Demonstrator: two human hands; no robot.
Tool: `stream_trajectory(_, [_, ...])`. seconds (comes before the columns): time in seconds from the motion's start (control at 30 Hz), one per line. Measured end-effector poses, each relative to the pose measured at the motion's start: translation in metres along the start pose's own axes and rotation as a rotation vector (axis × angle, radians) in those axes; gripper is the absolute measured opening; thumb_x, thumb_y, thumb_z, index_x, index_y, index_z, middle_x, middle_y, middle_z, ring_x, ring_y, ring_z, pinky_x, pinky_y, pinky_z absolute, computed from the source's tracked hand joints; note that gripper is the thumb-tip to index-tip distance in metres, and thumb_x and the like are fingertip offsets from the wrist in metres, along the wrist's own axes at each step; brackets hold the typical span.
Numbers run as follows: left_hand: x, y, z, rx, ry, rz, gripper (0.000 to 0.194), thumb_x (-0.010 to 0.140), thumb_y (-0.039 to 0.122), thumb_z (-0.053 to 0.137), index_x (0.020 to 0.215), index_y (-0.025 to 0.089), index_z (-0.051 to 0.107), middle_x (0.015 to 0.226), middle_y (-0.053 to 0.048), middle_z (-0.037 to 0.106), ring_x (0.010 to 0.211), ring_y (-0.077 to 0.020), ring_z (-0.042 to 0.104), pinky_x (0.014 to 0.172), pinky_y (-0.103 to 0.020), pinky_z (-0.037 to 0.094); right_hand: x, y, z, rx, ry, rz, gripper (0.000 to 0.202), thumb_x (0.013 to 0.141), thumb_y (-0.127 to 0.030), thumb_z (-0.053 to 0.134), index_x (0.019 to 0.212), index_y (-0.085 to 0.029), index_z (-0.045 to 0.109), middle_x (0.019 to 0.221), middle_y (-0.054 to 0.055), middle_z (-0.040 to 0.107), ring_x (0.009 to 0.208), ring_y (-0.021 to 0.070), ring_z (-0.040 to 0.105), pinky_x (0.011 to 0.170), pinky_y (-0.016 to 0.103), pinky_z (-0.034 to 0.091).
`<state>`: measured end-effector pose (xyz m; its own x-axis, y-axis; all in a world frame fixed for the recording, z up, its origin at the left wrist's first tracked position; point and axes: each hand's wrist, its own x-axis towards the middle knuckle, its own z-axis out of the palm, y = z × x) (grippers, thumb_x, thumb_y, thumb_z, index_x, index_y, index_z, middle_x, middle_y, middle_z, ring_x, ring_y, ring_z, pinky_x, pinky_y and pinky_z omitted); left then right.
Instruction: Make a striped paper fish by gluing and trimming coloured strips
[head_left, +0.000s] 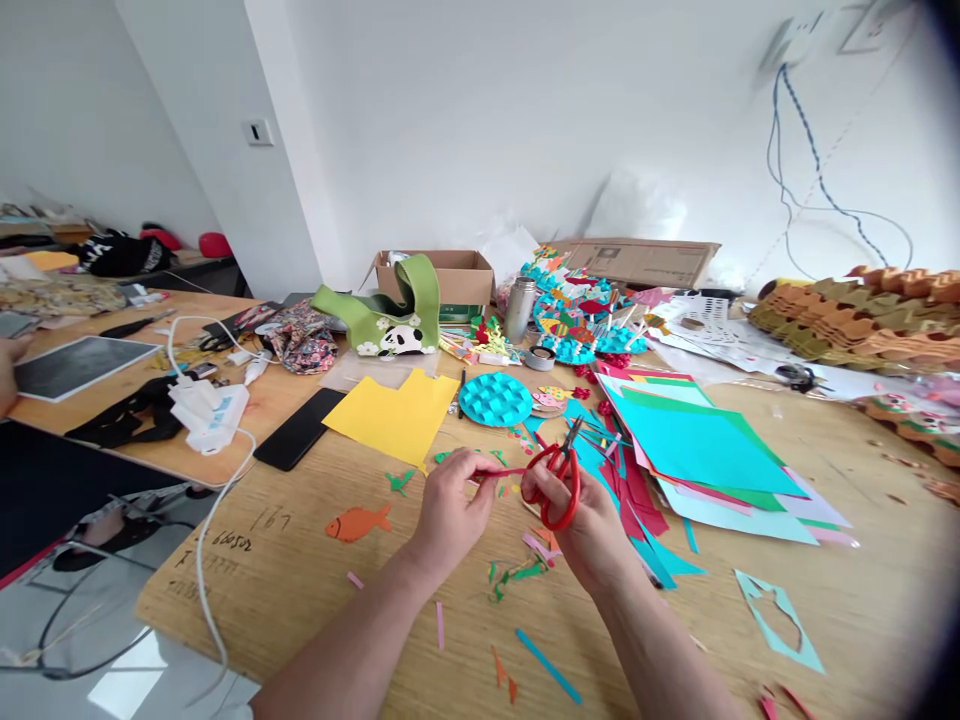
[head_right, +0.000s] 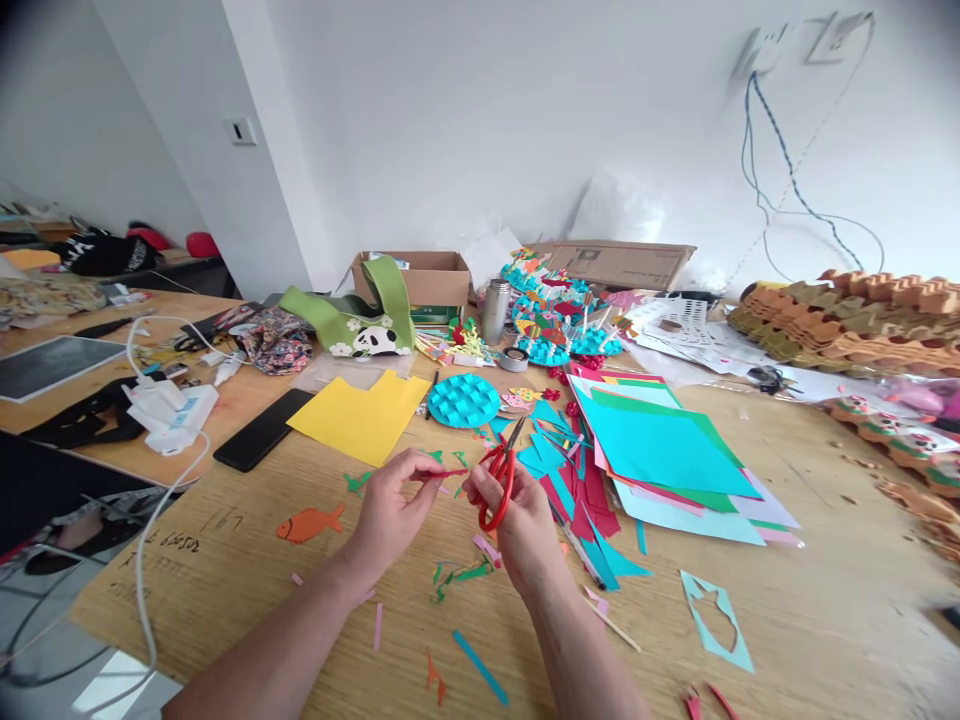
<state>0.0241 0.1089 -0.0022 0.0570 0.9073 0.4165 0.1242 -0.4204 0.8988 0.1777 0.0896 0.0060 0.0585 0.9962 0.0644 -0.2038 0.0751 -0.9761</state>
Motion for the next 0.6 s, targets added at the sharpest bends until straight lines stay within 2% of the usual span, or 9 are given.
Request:
stream_trajectory(0.03, [0.002,-0.001,0.001,-0.101,0.015,-0.113,0.002,0.075,0.018,0.066,0.075,0.019,0.066,0.076,-0.005,0.066,0.075,-0.0179,0.062,0.072,-0.029,0.05,0.0,-0.001,-0.001,-0.033,0.006,-0.009,0.032,0.077,-0.048,0.067,0.077,-0.018,0.055,0.07,0.001,0.056,0.064,0.0137,0.05,0.058,0.026,0.042])
stream_trajectory(0.13, [0.007,-0.004,0.0,-0.44,0.064,-0.432,0.02,0.066,0.025,0.075,0.076,0.016,0.061,0.072,-0.003,0.066,0.063,-0.0162,0.063,0.06,-0.028,0.052,0.0,-0.004,-0.001,-0.164,0.043,-0.015,0.037,0.076,-0.054,0.065,0.08,-0.019,0.056,0.07,0.002,0.057,0.064,0.0142,0.053,0.059,0.027,0.044])
stream_trajectory(0.2, [0.011,-0.005,-0.002,-0.581,0.097,-0.548,0.03,0.059,0.024,0.079,0.078,0.015,0.059,0.072,-0.002,0.066,0.06,-0.0154,0.064,0.056,-0.026,0.052,0.0,-0.003,-0.001,-0.281,0.034,-0.033,0.039,0.074,-0.056,0.066,0.08,-0.019,0.056,0.069,0.002,0.058,0.064,0.015,0.054,0.059,0.027,0.045])
stream_trajectory(0.3, [0.013,-0.004,-0.006,-0.646,0.128,-0.611,0.036,0.054,0.021,0.08,0.081,0.014,0.057,0.072,-0.002,0.067,0.057,-0.0146,0.064,0.053,-0.024,0.051,0.0,0.0,-0.001,-0.501,-0.038,-0.106,0.035,0.075,-0.053,0.066,0.078,-0.02,0.055,0.066,0.001,0.056,0.061,0.0147,0.052,0.055,0.027,0.043])
stream_trajectory(0.4, [0.013,-0.004,-0.007,-0.644,0.131,-0.607,0.036,0.055,0.021,0.079,0.082,0.013,0.057,0.073,-0.002,0.067,0.058,-0.0143,0.064,0.052,-0.024,0.051,-0.001,0.004,-0.001,-0.714,-0.117,-0.152,0.03,0.078,-0.049,0.064,0.077,-0.02,0.056,0.062,-0.001,0.054,0.055,0.0132,0.046,0.05,0.026,0.038])
stream_trajectory(0.6, [0.014,-0.006,-0.007,-0.574,0.15,-0.581,0.035,0.055,0.022,0.079,0.082,0.014,0.058,0.074,-0.004,0.068,0.058,-0.0143,0.064,0.052,-0.024,0.052,-0.001,0.009,-0.005,-0.871,-0.168,-0.139,0.033,0.081,-0.054,0.057,0.077,-0.021,0.057,0.057,-0.002,0.05,0.05,0.0128,0.044,0.046,0.026,0.036])
